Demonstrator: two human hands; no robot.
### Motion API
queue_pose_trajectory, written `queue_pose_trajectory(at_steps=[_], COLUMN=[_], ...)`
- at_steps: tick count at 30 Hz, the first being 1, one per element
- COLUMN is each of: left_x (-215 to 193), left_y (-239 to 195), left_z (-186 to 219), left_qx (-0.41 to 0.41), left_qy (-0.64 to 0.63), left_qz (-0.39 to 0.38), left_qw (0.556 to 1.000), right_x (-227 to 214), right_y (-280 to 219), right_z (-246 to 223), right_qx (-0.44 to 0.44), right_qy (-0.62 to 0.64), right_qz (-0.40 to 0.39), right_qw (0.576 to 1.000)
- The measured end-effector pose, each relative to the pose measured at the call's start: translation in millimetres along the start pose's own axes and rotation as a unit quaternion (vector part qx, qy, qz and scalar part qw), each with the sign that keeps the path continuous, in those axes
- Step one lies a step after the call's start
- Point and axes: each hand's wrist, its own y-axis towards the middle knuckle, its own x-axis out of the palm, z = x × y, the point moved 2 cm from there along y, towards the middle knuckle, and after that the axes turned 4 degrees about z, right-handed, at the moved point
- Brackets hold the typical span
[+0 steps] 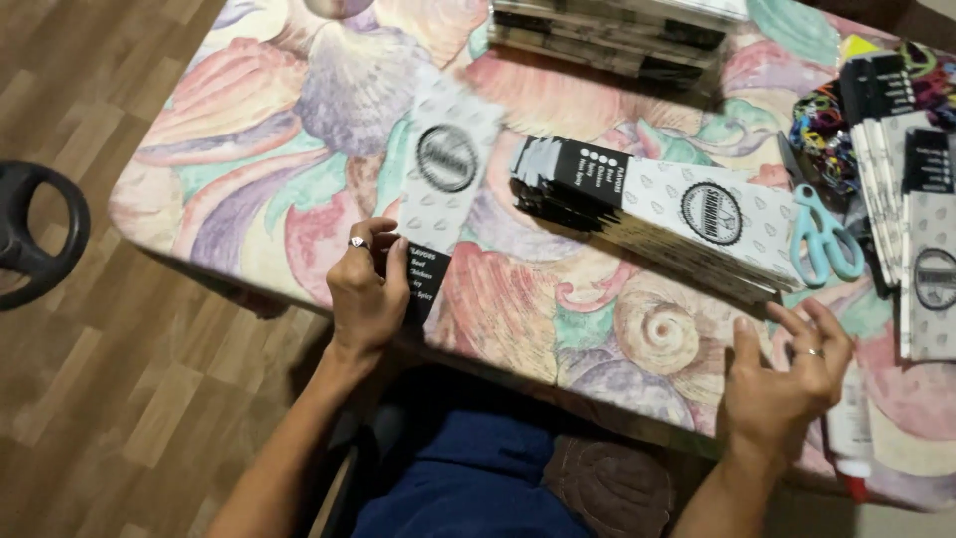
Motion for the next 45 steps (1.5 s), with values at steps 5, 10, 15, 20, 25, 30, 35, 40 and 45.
queue_pose_trajectory(at_steps=[5, 10, 15, 20, 25, 30, 35, 40, 45], left_x=[1.4, -3.7, -6.2, 2.1, 2.1, 19.2, 22.1, 31.6, 72.2], left_y=[5.8, 15.3, 18.0, 10.5, 9.0, -4.3, -13.2, -40.4, -84.6], left_z=[-9.4, -29.7, -27.2, -10.3, -2.8, 31.4, 71.8, 114.1, 104.1], left_qx=[0.091, 0.088, 0.204, 0.236, 0.190, 0.227, 0.281, 0.332, 0.393], left_qy=[0.113, 0.227, 0.284, 0.273, 0.288, 0.119, 0.015, -0.136, -0.097], left_qz=[-0.009, -0.035, 0.015, -0.087, -0.137, -0.111, -0.022, -0.004, -0.266], left_qw=[0.989, 0.969, 0.937, 0.929, 0.929, 0.960, 0.959, 0.934, 0.875], right_x=[4.4, 29.4, 54.8, 40.7, 28.1, 57.1, 36.5, 3.7, -17.8], right_y=[14.5, 39.0, 45.3, 16.0, 24.8, 43.9, 4.2, -79.2, -90.5], right_z=[3.9, 13.5, 24.3, 35.0, 17.5, 14.4, 45.3, 53.8, 19.2], right_qx=[-0.040, -0.159, -0.208, -0.188, -0.220, -0.204, -0.235, -0.190, -0.146], right_qy=[0.031, 0.023, 0.008, 0.058, 0.077, 0.059, 0.025, 0.018, 0.039], right_qz=[0.027, -0.055, -0.013, 0.039, 0.083, 0.002, 0.064, 0.053, -0.066], right_qw=[0.998, 0.985, 0.978, 0.980, 0.969, 0.977, 0.970, 0.980, 0.986])
